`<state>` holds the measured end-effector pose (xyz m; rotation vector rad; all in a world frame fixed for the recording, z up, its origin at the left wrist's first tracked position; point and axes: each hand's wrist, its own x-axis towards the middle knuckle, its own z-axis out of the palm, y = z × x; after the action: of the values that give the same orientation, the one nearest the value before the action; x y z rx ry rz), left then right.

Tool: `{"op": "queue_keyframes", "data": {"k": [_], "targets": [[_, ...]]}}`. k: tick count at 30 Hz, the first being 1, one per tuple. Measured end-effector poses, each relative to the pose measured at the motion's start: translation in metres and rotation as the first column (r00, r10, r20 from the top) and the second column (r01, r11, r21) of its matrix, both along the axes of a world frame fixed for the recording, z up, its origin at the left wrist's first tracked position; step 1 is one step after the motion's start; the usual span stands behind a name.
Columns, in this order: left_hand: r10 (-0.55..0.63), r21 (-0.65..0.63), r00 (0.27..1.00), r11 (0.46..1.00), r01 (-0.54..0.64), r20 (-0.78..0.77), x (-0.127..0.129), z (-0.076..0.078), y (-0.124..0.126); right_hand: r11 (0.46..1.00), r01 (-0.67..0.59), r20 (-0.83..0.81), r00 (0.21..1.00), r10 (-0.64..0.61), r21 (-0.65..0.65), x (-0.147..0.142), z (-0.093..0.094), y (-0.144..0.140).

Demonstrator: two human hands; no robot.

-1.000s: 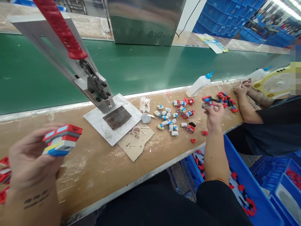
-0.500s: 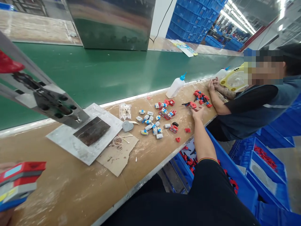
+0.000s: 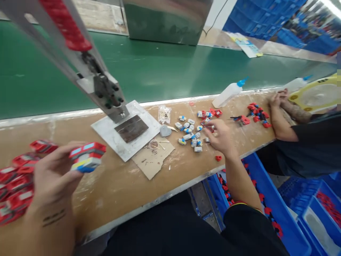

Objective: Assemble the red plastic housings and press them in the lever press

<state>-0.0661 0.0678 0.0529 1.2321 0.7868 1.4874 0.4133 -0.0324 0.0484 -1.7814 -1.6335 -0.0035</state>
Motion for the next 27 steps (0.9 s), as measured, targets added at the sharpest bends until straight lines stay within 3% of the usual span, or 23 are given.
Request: {"op": "queue_keyframes", "data": {"k": [1,3,6,8,12,16,21,24,27], "targets": [[-0.003,-0.042,1.0,0.999,0.003,-0.007,0.005,-0.009,0.003,0.985,-0.154,0.102,0.982,0.161,-0.077,-0.024,0.002,0.015],[0.021,-0.119,0.999,0.993,-0.017,0.029,0.012,-0.024,0.006,0.915,-0.303,0.226,0.903,0.364,-0.266,-0.065,0.004,0.048],[0.01,-0.17,0.994,0.985,0.009,0.105,0.013,-0.033,0.001,0.806,-0.311,0.311,0.806,0.504,-0.503,-0.103,0.003,0.088],[-0.011,-0.162,0.987,0.986,0.037,0.16,0.01,-0.035,-0.001,0.767,-0.279,0.35,0.764,0.542,-0.578,-0.115,0.0,0.102],[-0.073,-0.13,0.973,0.986,0.104,0.221,0.001,-0.042,0.0,0.771,-0.261,0.405,0.729,0.552,-0.581,-0.119,-0.01,0.103],[-0.068,-0.161,0.979,0.982,0.1,0.193,-0.002,-0.047,0.001,0.78,-0.312,0.373,0.743,0.556,-0.542,-0.111,-0.015,0.096],[-0.052,-0.189,0.981,0.978,0.088,0.187,0.0,-0.048,-0.001,0.809,-0.461,0.174,0.82,0.546,-0.365,-0.109,0.014,0.102],[-0.062,-0.184,0.983,0.979,0.094,0.172,0.002,-0.05,0.001,0.742,-0.592,0.056,0.769,0.637,-0.316,-0.133,0.03,0.12],[-0.029,-0.168,0.986,0.984,0.057,0.162,0.005,-0.054,0.003,0.636,-0.653,0.018,0.692,0.722,-0.411,-0.168,0.026,0.145]]}}
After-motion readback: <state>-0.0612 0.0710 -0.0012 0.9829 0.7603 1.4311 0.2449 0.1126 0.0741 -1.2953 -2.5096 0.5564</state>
